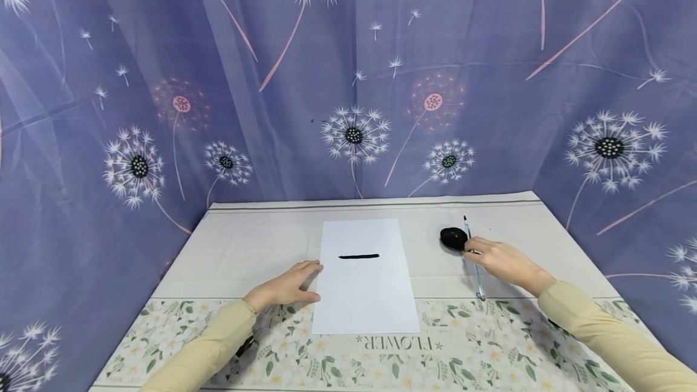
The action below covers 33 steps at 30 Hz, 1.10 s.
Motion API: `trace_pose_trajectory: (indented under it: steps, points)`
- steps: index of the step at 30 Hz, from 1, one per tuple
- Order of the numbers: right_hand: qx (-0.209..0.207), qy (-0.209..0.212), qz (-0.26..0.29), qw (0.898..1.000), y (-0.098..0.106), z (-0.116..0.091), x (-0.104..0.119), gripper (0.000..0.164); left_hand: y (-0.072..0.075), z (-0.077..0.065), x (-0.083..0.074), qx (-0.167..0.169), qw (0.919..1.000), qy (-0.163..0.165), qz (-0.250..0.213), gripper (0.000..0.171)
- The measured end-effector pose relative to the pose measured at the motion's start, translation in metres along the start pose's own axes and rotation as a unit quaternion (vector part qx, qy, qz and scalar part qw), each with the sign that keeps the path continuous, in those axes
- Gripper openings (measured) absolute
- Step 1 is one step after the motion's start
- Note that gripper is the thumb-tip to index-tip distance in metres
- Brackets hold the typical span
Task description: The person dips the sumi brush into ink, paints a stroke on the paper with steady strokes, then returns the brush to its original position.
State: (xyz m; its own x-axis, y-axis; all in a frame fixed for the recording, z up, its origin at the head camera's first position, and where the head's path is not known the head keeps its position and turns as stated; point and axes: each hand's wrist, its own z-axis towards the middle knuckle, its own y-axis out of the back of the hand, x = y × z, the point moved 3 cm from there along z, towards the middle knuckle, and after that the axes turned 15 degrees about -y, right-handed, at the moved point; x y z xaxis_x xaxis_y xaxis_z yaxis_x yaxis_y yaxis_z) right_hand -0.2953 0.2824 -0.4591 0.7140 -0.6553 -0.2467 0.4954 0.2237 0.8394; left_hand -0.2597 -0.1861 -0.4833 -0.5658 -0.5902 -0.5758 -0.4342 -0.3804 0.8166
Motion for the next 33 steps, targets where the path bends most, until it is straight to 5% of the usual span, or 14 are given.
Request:
trace_pose_trajectory:
  steps: [33]
  points:
    - [0.042,-0.009,-0.010,0.999,-0.011,-0.028,-0.007,0.055,0.000,-0.001,0.001,0.009,0.9998,0.010,0.011,0.075]
